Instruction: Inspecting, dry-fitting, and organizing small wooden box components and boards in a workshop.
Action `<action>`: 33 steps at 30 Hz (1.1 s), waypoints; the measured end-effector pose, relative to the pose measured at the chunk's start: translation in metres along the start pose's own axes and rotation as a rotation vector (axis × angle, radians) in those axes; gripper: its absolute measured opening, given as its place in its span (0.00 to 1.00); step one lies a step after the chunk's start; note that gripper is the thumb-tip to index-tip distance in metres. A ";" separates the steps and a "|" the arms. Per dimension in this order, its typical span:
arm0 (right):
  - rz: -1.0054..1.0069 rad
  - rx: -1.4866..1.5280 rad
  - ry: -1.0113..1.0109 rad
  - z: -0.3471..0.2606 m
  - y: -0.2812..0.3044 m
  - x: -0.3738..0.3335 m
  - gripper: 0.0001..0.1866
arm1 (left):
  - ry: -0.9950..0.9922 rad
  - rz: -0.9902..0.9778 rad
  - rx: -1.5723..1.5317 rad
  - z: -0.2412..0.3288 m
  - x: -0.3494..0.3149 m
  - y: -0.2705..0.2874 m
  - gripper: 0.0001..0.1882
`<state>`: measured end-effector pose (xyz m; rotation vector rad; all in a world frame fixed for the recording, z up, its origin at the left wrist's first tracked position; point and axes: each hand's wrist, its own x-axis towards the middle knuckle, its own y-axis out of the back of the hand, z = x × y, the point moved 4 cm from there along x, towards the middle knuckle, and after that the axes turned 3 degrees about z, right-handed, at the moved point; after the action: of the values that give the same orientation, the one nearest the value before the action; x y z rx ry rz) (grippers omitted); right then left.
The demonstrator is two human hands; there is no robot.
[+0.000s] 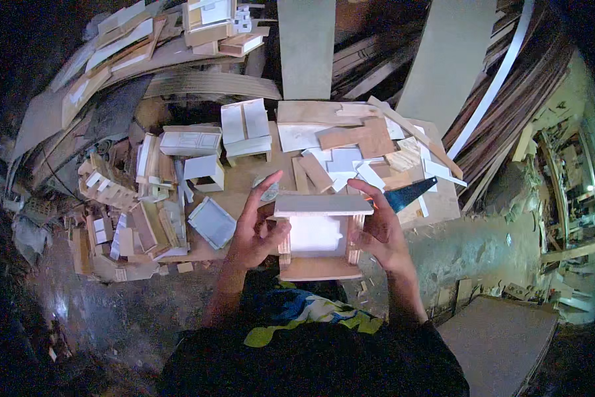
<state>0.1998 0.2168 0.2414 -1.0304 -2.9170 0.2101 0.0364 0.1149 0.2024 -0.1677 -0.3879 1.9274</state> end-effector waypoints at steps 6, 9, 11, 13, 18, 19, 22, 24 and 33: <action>0.038 -0.020 0.009 -0.005 0.008 -0.013 0.40 | -0.221 -0.072 0.238 -0.003 -0.012 -0.005 0.31; 0.074 -0.139 0.147 -0.006 0.021 -0.021 0.40 | -0.295 -0.124 0.344 -0.001 -0.011 -0.017 0.29; 0.069 -0.076 0.140 -0.013 0.014 -0.026 0.40 | -0.354 -0.192 0.359 0.005 -0.013 -0.016 0.30; 0.038 -0.024 0.173 -0.024 0.010 -0.029 0.41 | -0.444 -0.309 0.375 0.015 -0.016 -0.022 0.34; 0.132 -0.049 0.328 -0.041 0.004 -0.035 0.38 | -0.101 -0.647 0.203 0.021 -0.018 -0.030 0.36; 0.110 -0.111 0.421 -0.044 0.006 -0.036 0.37 | -0.100 -0.725 0.269 0.037 -0.016 -0.036 0.39; 0.092 -0.154 0.533 -0.051 0.001 -0.034 0.34 | -0.414 -0.848 0.469 0.059 -0.010 -0.045 0.43; 0.070 -0.172 0.547 -0.052 0.001 -0.033 0.34 | -0.540 -0.790 0.420 0.067 -0.009 -0.046 0.44; -0.004 -0.131 0.563 -0.050 0.004 -0.019 0.35 | -0.590 -0.796 0.549 0.071 -0.008 -0.044 0.48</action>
<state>0.2212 0.2134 0.2900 -0.9123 -2.4410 -0.2391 0.0567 0.1091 0.2831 0.8166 -0.2349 1.1866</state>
